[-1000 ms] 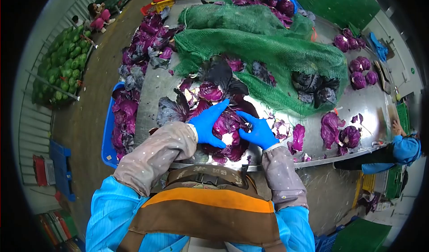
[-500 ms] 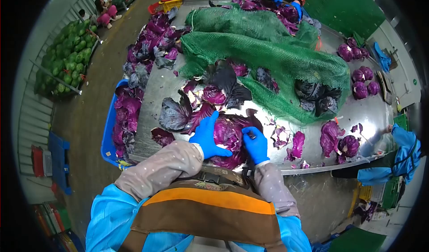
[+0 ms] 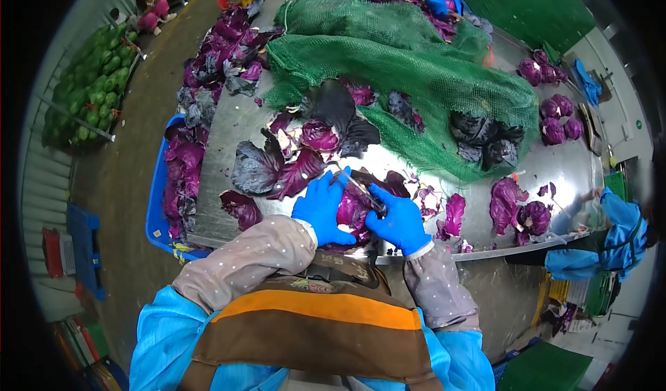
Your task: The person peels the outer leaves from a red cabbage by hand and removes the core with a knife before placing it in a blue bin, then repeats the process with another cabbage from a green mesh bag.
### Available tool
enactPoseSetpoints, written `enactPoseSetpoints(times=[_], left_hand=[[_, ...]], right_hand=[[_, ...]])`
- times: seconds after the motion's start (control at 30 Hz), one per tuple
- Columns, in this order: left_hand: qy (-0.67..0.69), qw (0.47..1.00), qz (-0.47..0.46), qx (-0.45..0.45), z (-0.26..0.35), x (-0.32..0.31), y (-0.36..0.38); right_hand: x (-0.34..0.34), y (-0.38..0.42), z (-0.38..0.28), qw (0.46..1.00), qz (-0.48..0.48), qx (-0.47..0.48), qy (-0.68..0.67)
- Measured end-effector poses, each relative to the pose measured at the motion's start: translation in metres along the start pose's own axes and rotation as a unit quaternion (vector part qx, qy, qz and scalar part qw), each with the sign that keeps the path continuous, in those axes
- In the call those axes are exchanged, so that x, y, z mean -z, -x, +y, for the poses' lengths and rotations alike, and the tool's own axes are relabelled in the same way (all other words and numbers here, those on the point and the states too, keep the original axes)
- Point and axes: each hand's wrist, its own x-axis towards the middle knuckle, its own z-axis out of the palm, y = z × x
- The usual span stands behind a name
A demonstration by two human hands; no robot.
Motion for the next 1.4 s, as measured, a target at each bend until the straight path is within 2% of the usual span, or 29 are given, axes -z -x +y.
enactPoseSetpoints(times=[0.07,0.1,0.23,0.47,0.53,0.57,0.63,0.67,0.73,0.77,0.8,0.87,0.9,0.93,0.97,1.0,1.03,1.07,1.1,1.13,1.2,1.23,1.27,1.37,1.4], left_hand=[[-0.025,0.999,-0.019,0.011,0.008,0.002,0.0],[-0.039,0.999,-0.027,0.017,0.01,0.004,-0.001],[-0.015,0.999,-0.033,0.014,0.013,0.011,0.0],[0.055,0.998,0.029,-0.006,-0.01,-0.001,0.0],[0.072,0.996,0.043,-0.004,-0.01,-0.002,0.002],[0.074,0.996,0.041,0.005,-0.009,-0.002,0.002],[0.059,0.998,0.023,-0.013,-0.009,0.0,0.012],[0.051,0.998,0.018,-0.023,-0.011,0.004,0.017],[0.056,0.997,0.007,-0.058,-0.018,0.0,0.032],[0.064,0.994,0.035,-0.082,-0.025,-0.005,0.032],[0.073,0.99,0.059,-0.106,-0.036,-0.011,0.033],[0.188,0.968,0.07,-0.149,-0.06,-0.009,0.031],[0.245,0.951,0.075,-0.172,-0.067,-0.007,0.03],[0.304,0.941,0.069,-0.128,-0.065,-0.004,0.031],[0.318,0.944,0.077,-0.053,-0.056,-0.002,0.027],[0.334,0.939,0.079,0.012,-0.042,-0.004,0.018],[0.27,0.955,0.118,0.038,-0.032,-0.011,0.01],[0.149,0.975,0.165,-0.005,-0.016,-0.01,0.008],[0.107,0.983,0.148,-0.003,-0.011,-0.013,0.003],[0.101,0.989,0.112,0.003,0.004,-0.003,0.004],[0.06,0.991,0.115,-0.027,-0.001,-0.014,-0.003],[0.047,0.994,0.09,-0.037,-0.006,-0.014,-0.006],[0.028,0.992,0.093,-0.077,-0.008,-0.013,-0.009],[0.006,0.997,0.045,-0.065,-0.003,-0.009,-0.014],[0.014,0.997,0.043,-0.069,-0.003,-0.009,-0.015]], right_hand=[[0.005,-0.003,0.001,1.0,-0.026,-0.014,0.005],[-0.002,-0.006,0.009,1.0,-0.005,-0.008,0.02],[-0.007,-0.017,0.023,0.995,0.0,-0.042,-0.095],[-0.015,-0.072,0.036,0.998,0.044,-0.044,0.018],[-0.024,-0.087,0.054,0.998,0.059,0.007,-0.003],[-0.027,-0.091,0.063,0.998,0.064,0.002,0.011],[-0.026,-0.095,0.079,0.997,0.067,-0.006,0.043],[-0.029,-0.099,0.099,0.992,0.01,-0.059,0.111],[-0.028,-0.083,0.099,0.994,0.037,-0.058,0.086],[-0.035,-0.081,0.103,0.992,0.044,-0.066,0.094],[-0.038,-0.073,0.103,0.994,0.066,-0.073,0.045],[-0.027,-0.06,0.094,0.989,0.116,-0.083,-0.048],[-0.006,-0.048,0.06,0.988,0.109,-0.108,-0.018],[-0.012,-0.044,0.06,0.985,0.166,-0.034,-0.043],[-0.007,-0.041,0.044,0.981,0.177,0.044,-0.06],[-0.001,-0.034,0.018,0.969,0.158,0.103,-0.16],[-0.016,-0.043,0.02,0.963,0.118,0.145,-0.192],[-0.011,-0.043,-0.005,0.98,0.102,0.138,-0.096],[-0.007,-0.05,-0.005,0.994,-0.003,0.108,-0.027],[-0.005,-0.056,0.0,0.993,-0.021,0.115,-0.001],[-0.007,-0.073,0.033,0.993,-0.084,0.081,-0.03],[-0.006,-0.072,0.039,0.992,-0.074,0.065,-0.08],[-0.01,-0.075,0.048,0.988,-0.076,0.096,-0.093],[-0.003,-0.077,0.044,0.992,-0.099,0.074,-0.035],[-0.012,-0.082,0.049,0.994,-0.075,0.078,-0.013]])
